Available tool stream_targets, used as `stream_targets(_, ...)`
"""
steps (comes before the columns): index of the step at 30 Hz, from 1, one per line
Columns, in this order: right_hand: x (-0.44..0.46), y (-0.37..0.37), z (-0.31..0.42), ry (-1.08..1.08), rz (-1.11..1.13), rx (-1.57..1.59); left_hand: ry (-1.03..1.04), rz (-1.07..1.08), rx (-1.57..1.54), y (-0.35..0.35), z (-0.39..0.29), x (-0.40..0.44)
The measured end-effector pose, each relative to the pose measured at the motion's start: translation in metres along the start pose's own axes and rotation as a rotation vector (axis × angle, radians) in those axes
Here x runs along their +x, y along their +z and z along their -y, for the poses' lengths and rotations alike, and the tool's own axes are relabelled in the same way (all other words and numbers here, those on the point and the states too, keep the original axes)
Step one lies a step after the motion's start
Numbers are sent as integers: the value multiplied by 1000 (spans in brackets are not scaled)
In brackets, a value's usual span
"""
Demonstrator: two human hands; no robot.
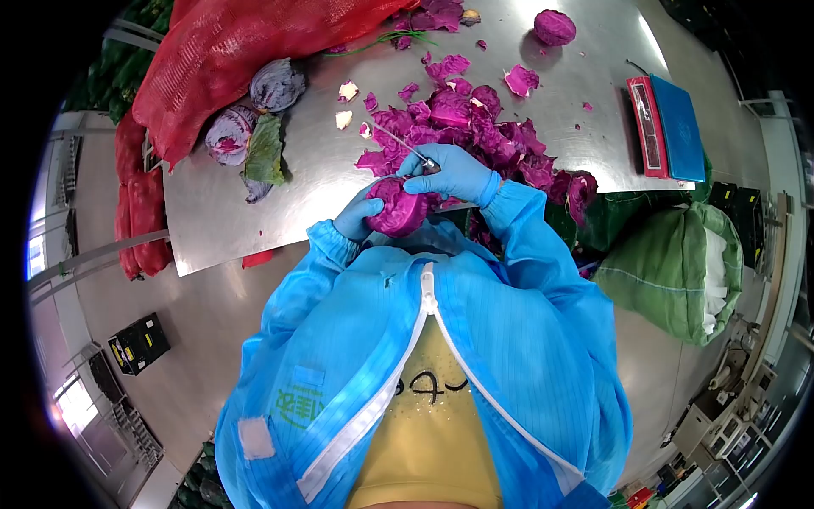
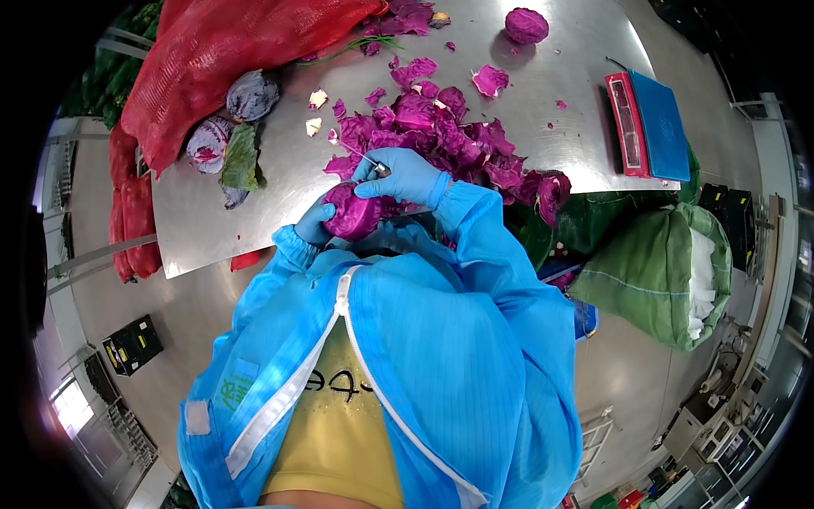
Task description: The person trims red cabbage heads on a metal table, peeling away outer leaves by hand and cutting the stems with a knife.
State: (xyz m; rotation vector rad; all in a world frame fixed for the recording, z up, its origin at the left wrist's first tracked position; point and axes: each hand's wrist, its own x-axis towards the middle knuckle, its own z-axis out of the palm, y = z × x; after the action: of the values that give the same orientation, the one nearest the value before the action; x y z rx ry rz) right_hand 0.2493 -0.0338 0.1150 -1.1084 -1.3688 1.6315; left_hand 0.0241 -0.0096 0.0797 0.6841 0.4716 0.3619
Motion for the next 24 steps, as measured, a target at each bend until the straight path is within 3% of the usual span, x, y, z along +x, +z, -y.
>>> stream_targets(4,-8,5,8,-135,-79,-287,-82,-18,-61,9,-1,-9)
stream_targets(6,-8,10,2,-313,-225,-505,-105,-44,-130,8,3,-11)
stream_targets(10,-6,14,-13,-325,-319,-669,-48,-21,-74,12,6,-10)
stream_targets(12,-2,11,-27,-116,-521,-606,-10,95,12,18,0,-10)
stream_targets(15,-6,8,-42,13,-642,-411,124,89,7,26,-3,-4)
stream_targets(17,-9,7,-46,-48,-635,-438,86,57,38,22,-9,-6)
stream_targets(19,-18,13,-4,107,-373,188,56,30,82,11,-8,-6)
stream_targets(21,-11,8,1,13,-100,176,36,18,98,6,-9,-5)
stream_targets(24,-5,9,0,13,-66,163,7,68,124,5,-10,-2)
